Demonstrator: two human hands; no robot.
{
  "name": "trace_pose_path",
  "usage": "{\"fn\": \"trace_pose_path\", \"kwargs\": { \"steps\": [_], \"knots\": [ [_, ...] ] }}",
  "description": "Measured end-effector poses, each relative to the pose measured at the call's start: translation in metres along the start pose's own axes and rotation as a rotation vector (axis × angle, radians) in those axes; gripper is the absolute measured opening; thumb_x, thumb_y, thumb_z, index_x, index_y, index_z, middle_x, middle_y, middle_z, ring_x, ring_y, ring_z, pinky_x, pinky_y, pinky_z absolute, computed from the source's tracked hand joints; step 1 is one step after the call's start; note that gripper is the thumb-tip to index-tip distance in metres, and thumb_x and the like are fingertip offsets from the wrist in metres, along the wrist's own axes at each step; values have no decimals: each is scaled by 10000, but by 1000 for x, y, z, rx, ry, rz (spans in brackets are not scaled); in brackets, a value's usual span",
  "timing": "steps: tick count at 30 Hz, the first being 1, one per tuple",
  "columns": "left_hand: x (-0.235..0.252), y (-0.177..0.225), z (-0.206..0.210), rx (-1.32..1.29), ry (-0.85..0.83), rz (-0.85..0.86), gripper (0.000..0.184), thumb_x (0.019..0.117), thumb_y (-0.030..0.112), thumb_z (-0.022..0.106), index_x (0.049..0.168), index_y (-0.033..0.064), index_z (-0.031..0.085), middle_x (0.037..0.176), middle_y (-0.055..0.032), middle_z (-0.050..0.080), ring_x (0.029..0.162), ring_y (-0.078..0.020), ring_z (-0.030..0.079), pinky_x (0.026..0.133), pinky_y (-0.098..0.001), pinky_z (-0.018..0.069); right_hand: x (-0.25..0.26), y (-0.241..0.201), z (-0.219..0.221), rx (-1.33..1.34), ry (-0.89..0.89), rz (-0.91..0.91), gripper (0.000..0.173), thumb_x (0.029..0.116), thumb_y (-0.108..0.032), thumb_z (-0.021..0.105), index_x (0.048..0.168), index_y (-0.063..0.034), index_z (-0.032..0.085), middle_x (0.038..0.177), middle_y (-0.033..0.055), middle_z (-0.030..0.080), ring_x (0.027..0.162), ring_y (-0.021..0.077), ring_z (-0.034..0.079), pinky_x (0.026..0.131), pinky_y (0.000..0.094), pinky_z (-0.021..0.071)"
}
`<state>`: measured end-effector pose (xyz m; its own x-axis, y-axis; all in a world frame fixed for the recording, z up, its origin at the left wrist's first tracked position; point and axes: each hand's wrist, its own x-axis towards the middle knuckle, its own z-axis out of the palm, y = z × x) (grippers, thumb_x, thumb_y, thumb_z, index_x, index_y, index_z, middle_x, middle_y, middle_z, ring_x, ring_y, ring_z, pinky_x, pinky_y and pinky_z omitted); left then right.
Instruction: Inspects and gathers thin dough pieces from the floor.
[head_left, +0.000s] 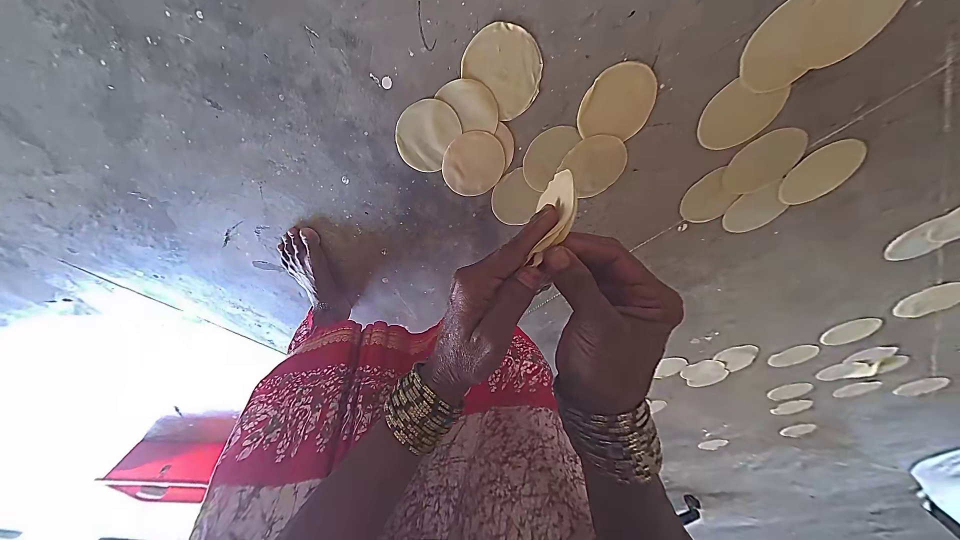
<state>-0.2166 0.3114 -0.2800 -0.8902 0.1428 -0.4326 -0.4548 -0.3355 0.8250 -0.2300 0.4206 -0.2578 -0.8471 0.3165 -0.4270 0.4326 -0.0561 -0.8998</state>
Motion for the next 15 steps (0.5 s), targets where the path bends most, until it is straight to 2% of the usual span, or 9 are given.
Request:
{"fn": "trace_pose_path", "kwargs": {
  "steps": [2,6,9,12,15],
  "knots": [
    [-2,1,0,5,1,5,414,1055,26,424,1454,-59,494,1298,-88,656,1066,-20,641,949,-215,535,-1,-3,-1,11,-27,24,110,921,-3,688,969,-70,760,950,-18,738,874,62,703,787,221,606],
    [-5,4,-1,8,1,-8,414,1050,2,472,1458,-64,489,1407,-115,608,1193,-64,627,1020,-240,522,-3,-10,1,8,-33,57,108,896,-16,712,979,-69,757,926,-20,737,827,64,707,766,223,617],
    [-6,5,-3,11,-2,-8,415,1050,4,468,1460,-54,492,1400,-104,611,1189,-58,623,1022,-244,518,-4,-11,2,-4,-38,59,123,870,6,707,945,-85,743,911,-30,720,812,63,695,757,226,615],
    [-7,6,-4,-17,19,-4,366,1078,77,458,1418,-27,547,1284,-50,669,1070,-32,656,957,-238,552,-2,-12,1,33,-49,88,129,891,6,687,952,-94,740,890,-37,720,792,56,699,741,218,615],
    [-6,8,-2,-65,112,-59,307,1081,123,470,1317,31,644,1113,9,728,960,-36,695,882,-251,594,0,-10,-2,43,-69,108,103,918,-11,695,967,-87,746,888,-26,737,795,61,711,751,218,616]
  ]
}}
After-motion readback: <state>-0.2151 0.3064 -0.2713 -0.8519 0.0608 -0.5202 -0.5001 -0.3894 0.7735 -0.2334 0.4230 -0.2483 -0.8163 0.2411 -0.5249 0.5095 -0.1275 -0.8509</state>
